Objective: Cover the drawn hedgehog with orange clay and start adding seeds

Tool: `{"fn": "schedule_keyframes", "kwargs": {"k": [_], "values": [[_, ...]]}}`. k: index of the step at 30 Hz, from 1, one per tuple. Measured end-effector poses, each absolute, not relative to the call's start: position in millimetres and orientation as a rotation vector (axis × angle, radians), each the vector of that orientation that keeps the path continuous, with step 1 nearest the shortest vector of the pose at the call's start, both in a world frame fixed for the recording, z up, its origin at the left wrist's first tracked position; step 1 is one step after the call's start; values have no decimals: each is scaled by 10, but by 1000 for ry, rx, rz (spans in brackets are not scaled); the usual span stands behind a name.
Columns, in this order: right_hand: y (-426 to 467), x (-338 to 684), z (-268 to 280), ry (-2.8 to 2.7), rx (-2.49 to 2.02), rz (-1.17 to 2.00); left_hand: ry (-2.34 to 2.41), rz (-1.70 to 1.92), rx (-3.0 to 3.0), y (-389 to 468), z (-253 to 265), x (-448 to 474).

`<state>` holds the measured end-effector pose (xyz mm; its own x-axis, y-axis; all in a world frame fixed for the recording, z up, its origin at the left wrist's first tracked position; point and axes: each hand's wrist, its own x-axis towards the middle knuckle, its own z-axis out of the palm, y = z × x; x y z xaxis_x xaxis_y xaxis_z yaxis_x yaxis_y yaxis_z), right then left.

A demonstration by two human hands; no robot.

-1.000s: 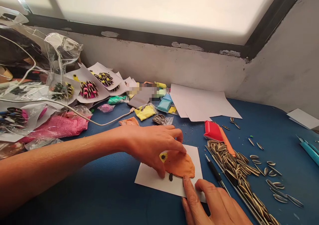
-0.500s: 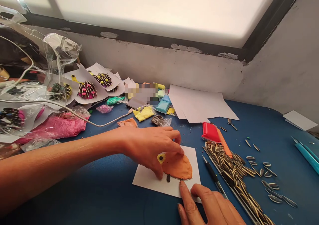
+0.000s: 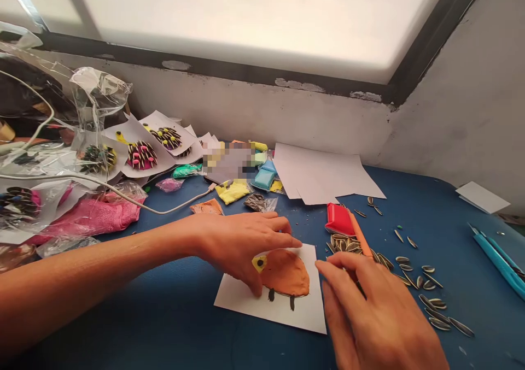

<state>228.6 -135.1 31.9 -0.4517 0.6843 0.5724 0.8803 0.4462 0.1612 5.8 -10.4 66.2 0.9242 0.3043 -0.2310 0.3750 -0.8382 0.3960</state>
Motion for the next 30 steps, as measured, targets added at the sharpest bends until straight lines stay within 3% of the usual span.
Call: {"fn": "schedule_keyframes", "kwargs": {"k": [12, 25, 30], "values": [[-1203, 2199, 204, -2340, -1272, -585, 474, -189, 2557, -75, 718, -25], [-1113, 2395, 335, -2139, -1417, -588, 929, 472, 2640, 173, 699, -71], [-1106, 2410, 340, -2144, -1427, -556, 1008, 233, 2824, 235, 610, -126]]}}
